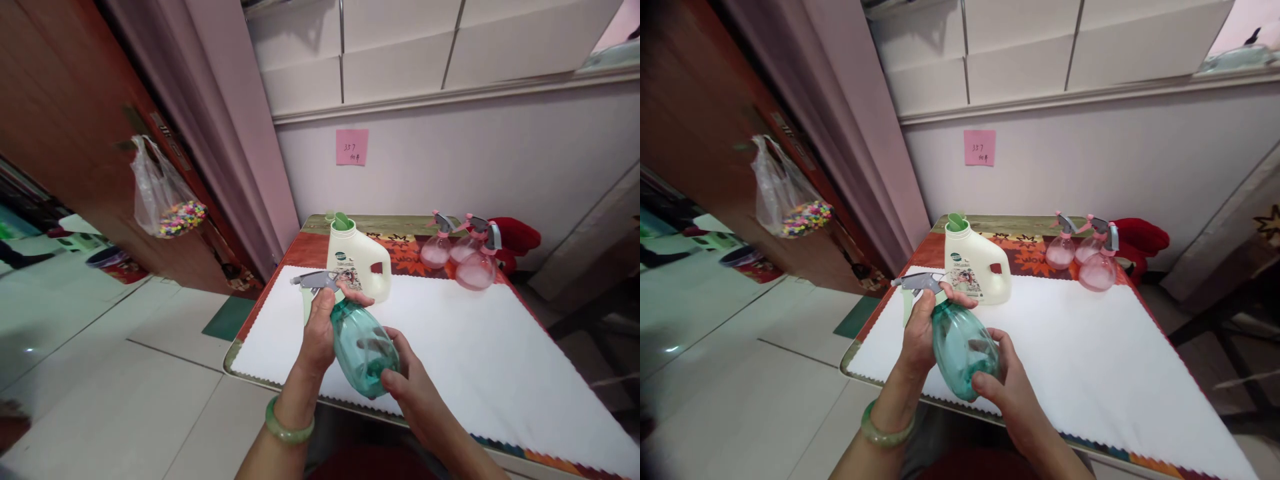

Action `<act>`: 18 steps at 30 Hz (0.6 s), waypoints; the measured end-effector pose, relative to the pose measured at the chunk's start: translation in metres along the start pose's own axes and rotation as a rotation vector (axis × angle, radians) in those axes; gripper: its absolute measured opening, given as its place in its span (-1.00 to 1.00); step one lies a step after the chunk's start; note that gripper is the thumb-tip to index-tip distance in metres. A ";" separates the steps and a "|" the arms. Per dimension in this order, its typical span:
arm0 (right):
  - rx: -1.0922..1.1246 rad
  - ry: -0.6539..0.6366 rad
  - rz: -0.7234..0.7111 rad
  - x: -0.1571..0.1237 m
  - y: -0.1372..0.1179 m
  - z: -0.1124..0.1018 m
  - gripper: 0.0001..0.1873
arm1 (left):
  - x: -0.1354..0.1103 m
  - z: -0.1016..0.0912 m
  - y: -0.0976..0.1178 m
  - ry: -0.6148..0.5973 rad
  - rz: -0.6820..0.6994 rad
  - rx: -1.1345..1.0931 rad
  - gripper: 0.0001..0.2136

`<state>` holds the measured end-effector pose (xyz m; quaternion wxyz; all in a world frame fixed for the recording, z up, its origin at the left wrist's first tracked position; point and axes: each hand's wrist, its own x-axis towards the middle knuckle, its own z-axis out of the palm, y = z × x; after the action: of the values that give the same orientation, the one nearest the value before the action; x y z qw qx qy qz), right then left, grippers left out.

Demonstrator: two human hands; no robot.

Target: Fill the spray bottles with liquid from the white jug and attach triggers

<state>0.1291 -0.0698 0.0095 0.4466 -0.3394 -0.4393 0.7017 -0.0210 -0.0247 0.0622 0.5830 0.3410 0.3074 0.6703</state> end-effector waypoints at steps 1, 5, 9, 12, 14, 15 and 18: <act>0.041 -0.005 0.014 0.001 -0.001 0.001 -0.23 | 0.000 -0.001 0.000 0.015 -0.001 -0.006 -0.64; 0.146 0.055 0.010 0.006 0.000 0.003 -0.28 | -0.005 -0.007 -0.004 0.027 0.067 0.007 -0.54; 0.281 0.024 0.066 0.013 0.003 0.000 -0.34 | -0.020 -0.022 -0.013 -0.148 -0.058 0.112 -0.25; 0.113 -0.005 0.081 0.020 0.007 -0.005 -0.32 | -0.033 -0.037 -0.021 -0.197 -0.201 0.143 -0.37; -0.065 0.011 0.053 0.025 0.010 -0.009 -0.27 | -0.037 -0.049 -0.024 -0.092 -0.176 0.121 -0.43; -0.125 0.036 0.035 0.027 0.012 -0.012 -0.26 | -0.037 -0.056 -0.024 -0.016 -0.149 0.102 -0.44; -0.163 0.106 0.055 0.032 0.016 -0.025 -0.35 | -0.021 -0.085 -0.011 0.247 -0.063 0.147 -0.43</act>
<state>0.1333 -0.0358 -0.0175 0.4206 -0.4233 -0.4610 0.6568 -0.0820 -0.0458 0.0024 0.5348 0.2880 0.4356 0.6643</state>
